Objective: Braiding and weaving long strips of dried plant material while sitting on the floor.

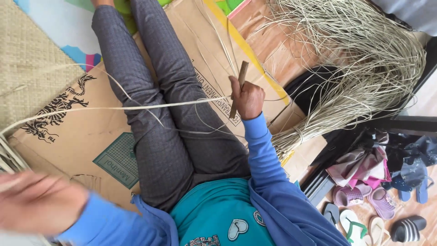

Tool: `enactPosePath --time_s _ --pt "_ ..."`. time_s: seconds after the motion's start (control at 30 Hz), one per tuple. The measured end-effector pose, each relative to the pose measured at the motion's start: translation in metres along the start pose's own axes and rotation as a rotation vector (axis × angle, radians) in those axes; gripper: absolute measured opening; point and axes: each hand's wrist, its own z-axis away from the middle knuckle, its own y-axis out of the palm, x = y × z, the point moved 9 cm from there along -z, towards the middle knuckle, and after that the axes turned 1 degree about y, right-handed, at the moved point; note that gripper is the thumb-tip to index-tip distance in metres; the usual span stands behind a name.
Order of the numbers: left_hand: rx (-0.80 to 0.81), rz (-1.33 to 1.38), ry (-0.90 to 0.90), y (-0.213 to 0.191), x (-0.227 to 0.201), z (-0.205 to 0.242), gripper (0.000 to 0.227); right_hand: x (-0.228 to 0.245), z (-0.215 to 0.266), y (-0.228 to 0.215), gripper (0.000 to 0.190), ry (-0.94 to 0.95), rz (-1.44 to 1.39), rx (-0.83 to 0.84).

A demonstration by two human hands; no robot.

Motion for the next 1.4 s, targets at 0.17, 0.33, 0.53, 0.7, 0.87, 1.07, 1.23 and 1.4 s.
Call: enactPosePath --time_s 0.17,0.33,0.53,0.7,0.87,1.07,1.23,1.4 --pt "0.204 -1.064 0.300 0.260 0.214 0.115 0.012 0.052 0.022 -0.002 0.059 -0.119 -0.067 0.094" --pt "0.795 -1.612 0.423 0.269 0.304 0.155 0.008 0.097 0.037 -0.003 0.059 -0.334 -0.157 0.202" --pt "0.882 -1.800 0.370 0.244 0.312 0.150 0.006 0.128 0.035 -0.014 0.053 -0.447 -0.222 0.146" --pt "0.919 -1.929 0.365 0.244 0.314 0.152 0.014 0.129 0.038 -0.009 0.055 -0.486 -0.196 0.100" --pt "0.937 -1.701 0.219 0.279 0.286 0.153 0.024 0.102 0.032 0.007 0.056 -0.345 -0.051 0.126" --pt "0.837 -1.155 -0.310 0.289 0.221 0.150 0.016 0.042 0.019 0.036 0.066 -0.186 0.035 0.145" --pt "0.601 -0.696 -0.568 0.267 0.126 0.144 0.029 0.006 0.009 0.039 0.058 -0.137 0.135 -0.005" --pt "0.607 -0.880 -0.117 0.115 -0.006 0.064 0.013 -0.023 0.004 0.037 0.054 -0.064 0.141 0.028"
